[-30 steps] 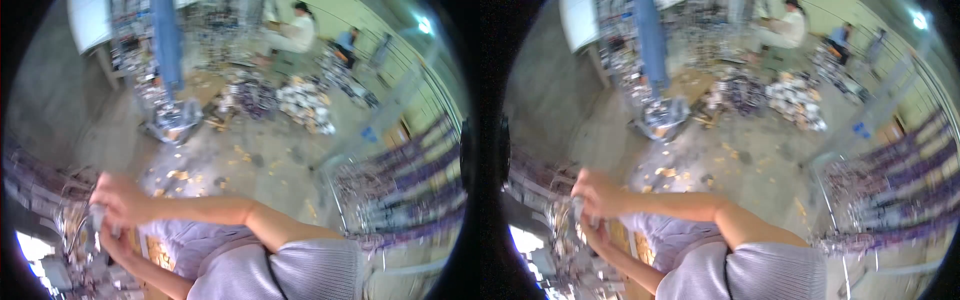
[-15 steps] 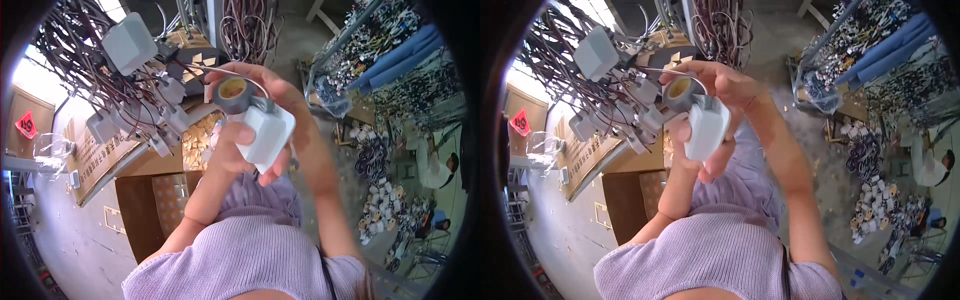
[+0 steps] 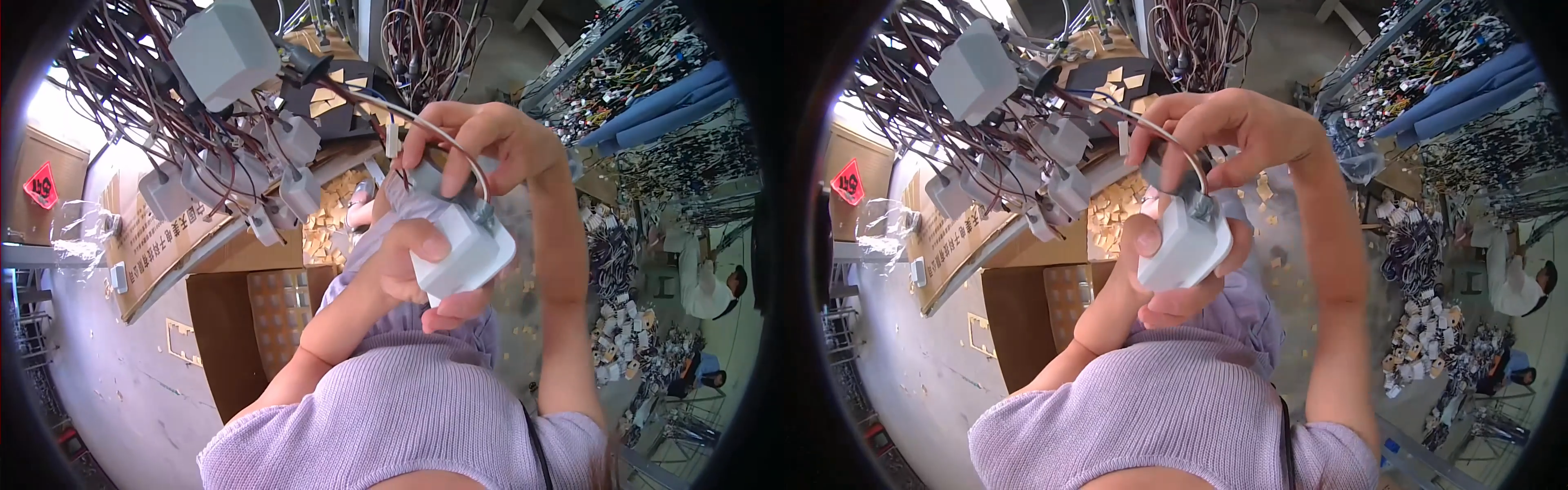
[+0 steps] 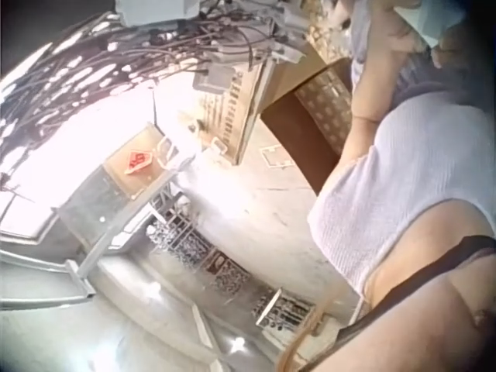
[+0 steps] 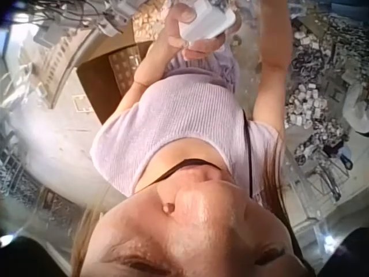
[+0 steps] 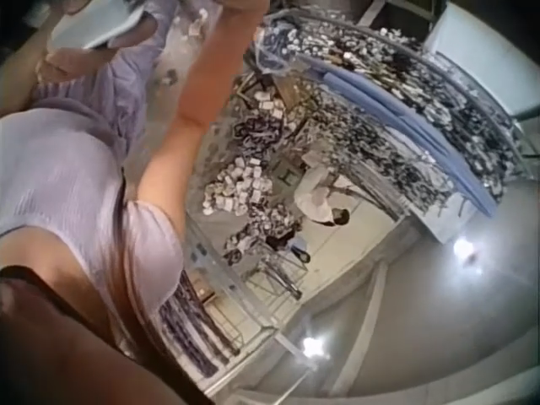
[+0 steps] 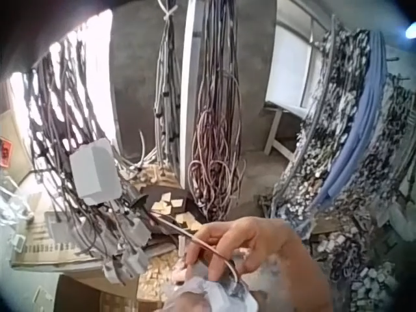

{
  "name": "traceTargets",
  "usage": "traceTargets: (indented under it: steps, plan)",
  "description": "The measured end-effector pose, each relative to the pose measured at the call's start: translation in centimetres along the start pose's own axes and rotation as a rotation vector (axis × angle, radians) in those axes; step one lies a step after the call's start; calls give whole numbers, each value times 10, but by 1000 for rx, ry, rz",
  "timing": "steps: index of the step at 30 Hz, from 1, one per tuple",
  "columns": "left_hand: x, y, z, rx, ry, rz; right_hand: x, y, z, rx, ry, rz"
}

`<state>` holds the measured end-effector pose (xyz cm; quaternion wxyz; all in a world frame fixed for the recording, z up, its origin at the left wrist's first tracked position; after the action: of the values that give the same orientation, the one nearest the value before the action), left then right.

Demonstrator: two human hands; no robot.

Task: Taping wires to plastic connectors as part of an assembly process.

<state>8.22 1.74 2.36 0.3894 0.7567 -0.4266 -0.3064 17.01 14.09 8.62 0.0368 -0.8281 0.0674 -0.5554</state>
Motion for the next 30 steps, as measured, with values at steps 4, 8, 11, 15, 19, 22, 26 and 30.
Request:
traceTargets:
  steps: [4, 8, 11, 15, 19, 22, 26, 30]
  plan:
    - [-5, -4, 1, -115, 35, -141, 5, 1, 5, -78, 44, 179]
    - [-20, -9, 11, -385, 141, -459, 11, 2, 10, -178, 213, 353]
    - [-27, -15, 12, -770, 264, -937, 14, 1, 10, -174, 318, 439]
    - [-33, -27, 18, -1003, 291, -1221, 15, 0, 8, -131, 514, 571]
    - [-33, -31, 14, -1121, 436, -1167, 11, -1, 17, -146, 546, 735]
    - [-42, -44, 23, -1273, 475, -1667, 12, 5, 22, -211, 595, 820]
    - [-40, -39, 17, -1316, 486, -1843, 13, 10, 34, -358, 611, 753]
    - [-40, -39, 14, -1347, 588, -1963, 9, 19, 43, -522, 617, 697]
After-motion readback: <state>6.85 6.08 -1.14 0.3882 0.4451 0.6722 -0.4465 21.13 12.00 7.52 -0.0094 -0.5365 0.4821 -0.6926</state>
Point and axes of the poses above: each hand's wrist, its own z-axis away from the middle knuckle, its own y-axis out of the palm, x = y × z, the point moved 3 cm from there along -z, towards the middle knuckle, and after that the axes turned 5 degrees about -z, right-handed, at the moved point
